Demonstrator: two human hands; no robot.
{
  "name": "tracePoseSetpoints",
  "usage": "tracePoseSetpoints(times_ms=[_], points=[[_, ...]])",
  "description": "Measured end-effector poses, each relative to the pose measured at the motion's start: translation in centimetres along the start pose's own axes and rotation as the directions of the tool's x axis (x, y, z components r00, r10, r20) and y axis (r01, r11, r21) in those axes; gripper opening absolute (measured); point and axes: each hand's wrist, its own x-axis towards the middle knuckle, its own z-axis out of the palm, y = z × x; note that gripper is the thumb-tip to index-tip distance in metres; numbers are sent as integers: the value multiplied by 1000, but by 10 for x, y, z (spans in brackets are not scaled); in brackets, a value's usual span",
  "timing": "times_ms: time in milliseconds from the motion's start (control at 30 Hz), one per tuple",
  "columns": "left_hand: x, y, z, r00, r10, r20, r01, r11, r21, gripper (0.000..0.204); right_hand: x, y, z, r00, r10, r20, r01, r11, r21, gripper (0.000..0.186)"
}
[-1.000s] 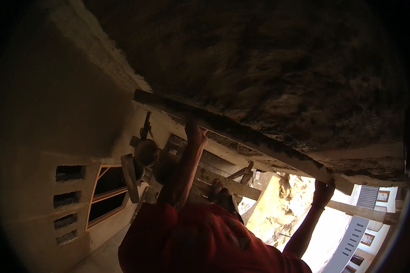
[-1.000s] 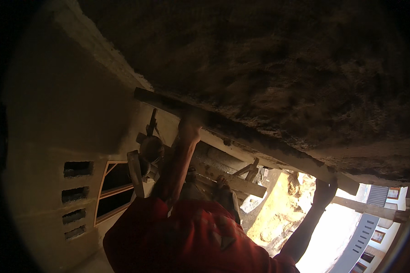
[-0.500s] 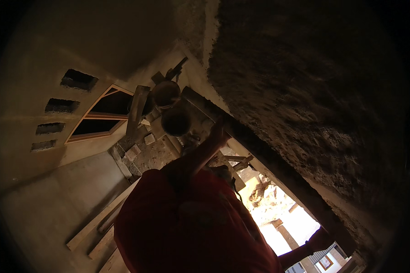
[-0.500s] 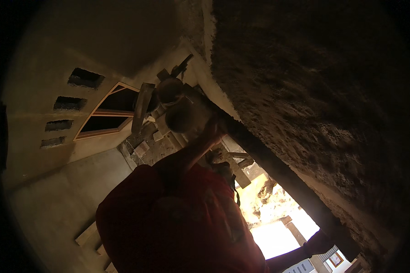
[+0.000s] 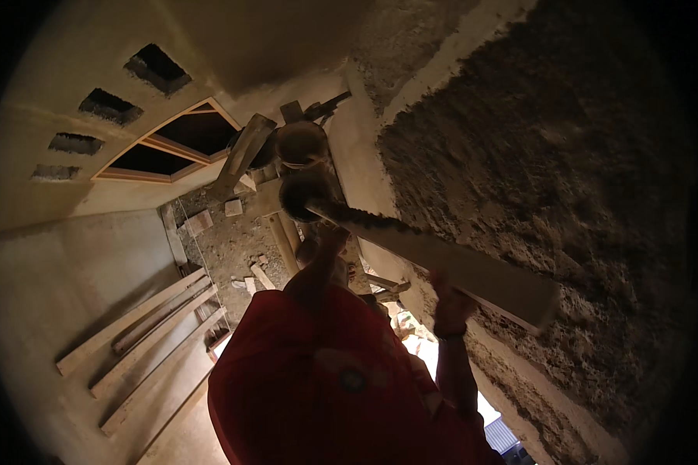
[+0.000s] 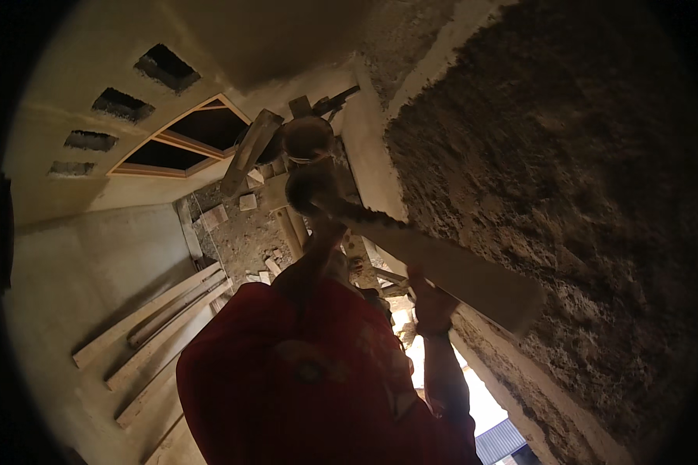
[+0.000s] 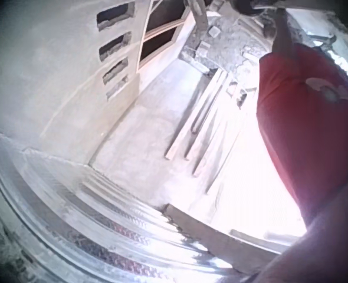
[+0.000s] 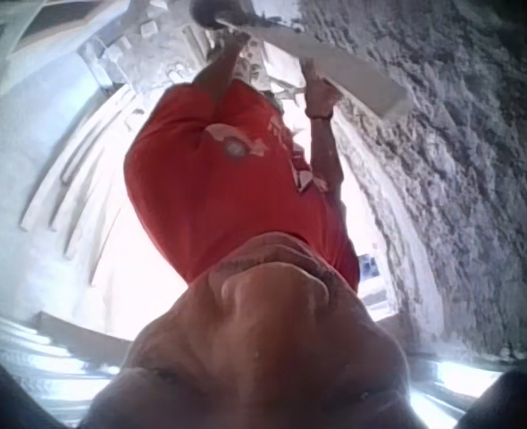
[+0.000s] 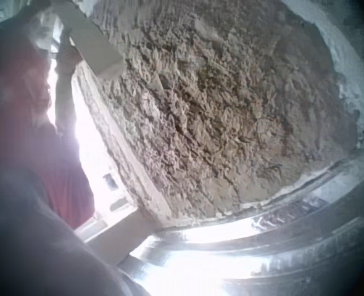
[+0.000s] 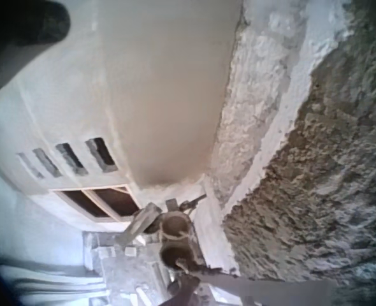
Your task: The person applies plaster to a ceiling using a trowel, smooths the surface with a wooden straightedge, and reaches into a bucket to retrieve more plaster.
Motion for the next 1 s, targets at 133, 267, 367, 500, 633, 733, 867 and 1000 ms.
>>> tracePoseSetpoints(times_ms=[133, 267, 367, 500, 633, 733, 867, 1000], points=[[6, -11, -19, 989, 52, -137, -51, 999, 5, 56, 13, -31, 75, 981, -45, 187, 27, 995, 98, 38], [17, -24, -22, 973, -198, -121, 50, 689, -723, 60, 18, -64, 66, 960, -166, 228, 131, 978, 160, 41], [24, -2, -21, 808, -516, 283, 134, -307, -942, 63, 15, -76, 26, 987, -64, 148, 28, 972, 233, 43], [24, 32, -4, 765, -518, 382, 176, -403, -898, 66, -11, -21, -62, 995, -34, -92, 49, 985, 168, 49], [29, 29, 28, 879, -295, 375, 313, -237, -920, 63, -48, 6, -146, 892, -208, -402, 273, 956, 111, 47], [38, 36, 54, 921, -165, 354, 344, -87, -935, 62, -92, 28, -189, 801, 125, -585, 22, 971, 239, 40], [45, 70, 81, 938, -71, 340, 347, 164, -923, 61, -153, 56, -209, 591, 449, -670, -384, 887, 256, 36], [46, 119, 97, 920, -16, 392, 359, 436, -825, 58, -255, 148, -210, 485, 525, -699, -630, 765, 138, 46]])
